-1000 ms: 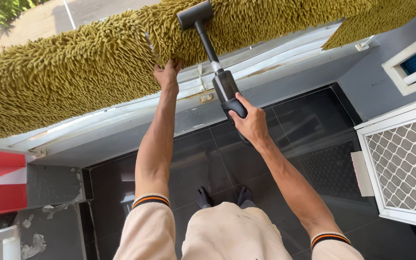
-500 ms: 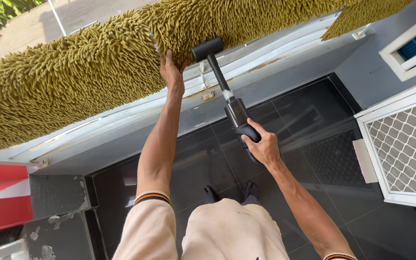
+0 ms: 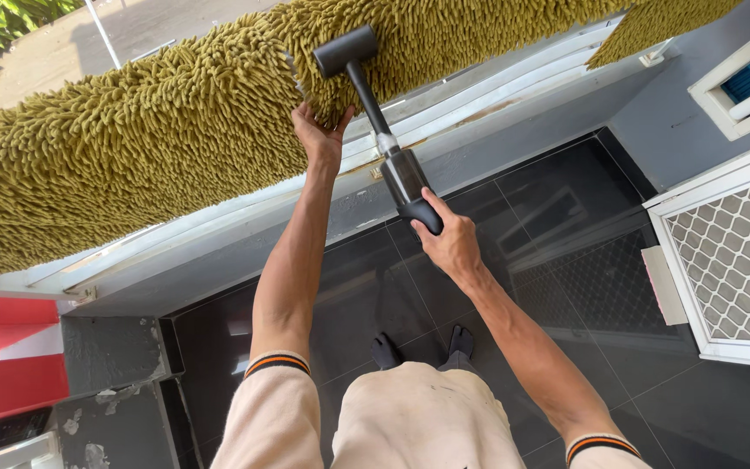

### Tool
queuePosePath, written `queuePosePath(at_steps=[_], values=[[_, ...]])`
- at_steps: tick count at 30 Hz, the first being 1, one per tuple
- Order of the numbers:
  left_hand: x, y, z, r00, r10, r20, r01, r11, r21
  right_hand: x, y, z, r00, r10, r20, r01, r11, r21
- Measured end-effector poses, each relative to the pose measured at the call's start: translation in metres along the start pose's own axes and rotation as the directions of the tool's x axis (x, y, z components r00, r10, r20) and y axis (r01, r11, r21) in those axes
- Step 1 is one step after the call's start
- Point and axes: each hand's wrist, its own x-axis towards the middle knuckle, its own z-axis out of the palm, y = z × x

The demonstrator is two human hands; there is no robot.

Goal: The person uses a handheld vacuum cleaner to clean a yellow shag rug hanging over a balcony railing. They systematically move the vacuum nozzle across the rug's surface, occasionally adjusting the rug's position with their hands to ensure thorough cleaning.

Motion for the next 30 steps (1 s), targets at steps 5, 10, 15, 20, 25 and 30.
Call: queuePosePath(at_steps=[5, 10, 15, 20, 25, 30], values=[[0.016, -0.01, -0.017, 0.998, 0.016, 0.065, -0.021, 0.997, 0.077, -0.03, 0.008, 0.001, 0.996, 0.074, 0.045, -0.073, 0.997, -0.013], [0.03, -0.011, -0.029, 0.995, -0.024, 0.101, 0.006, 0.984, 0.178, -0.05, 0.0, -0.011, 1.0, -0.02, -0.01, 0.021, 0.996, 0.086], [0.014, 0.007, -0.026, 0.99, -0.073, 0.122, 0.037, 0.961, 0.273, -0.027, -0.026, -0.003, 1.0, 0.011, -0.028, -0.01, 0.998, 0.059], [0.014, 0.016, -0.029, 0.98, -0.142, 0.138, 0.109, 0.969, 0.222, 0.002, -0.042, 0.015, 1.0, -0.005, -0.023, 0.004, 1.0, -0.029], [0.02, 0.014, -0.042, 0.972, -0.153, 0.177, 0.116, 0.972, 0.203, -0.03, -0.026, 0.017, 1.0, -0.011, 0.004, 0.011, 0.998, -0.062], [0.046, -0.002, -0.053, 0.987, -0.142, 0.071, 0.119, 0.959, 0.255, -0.071, -0.006, 0.01, 0.999, 0.032, 0.025, -0.031, 0.999, -0.042]])
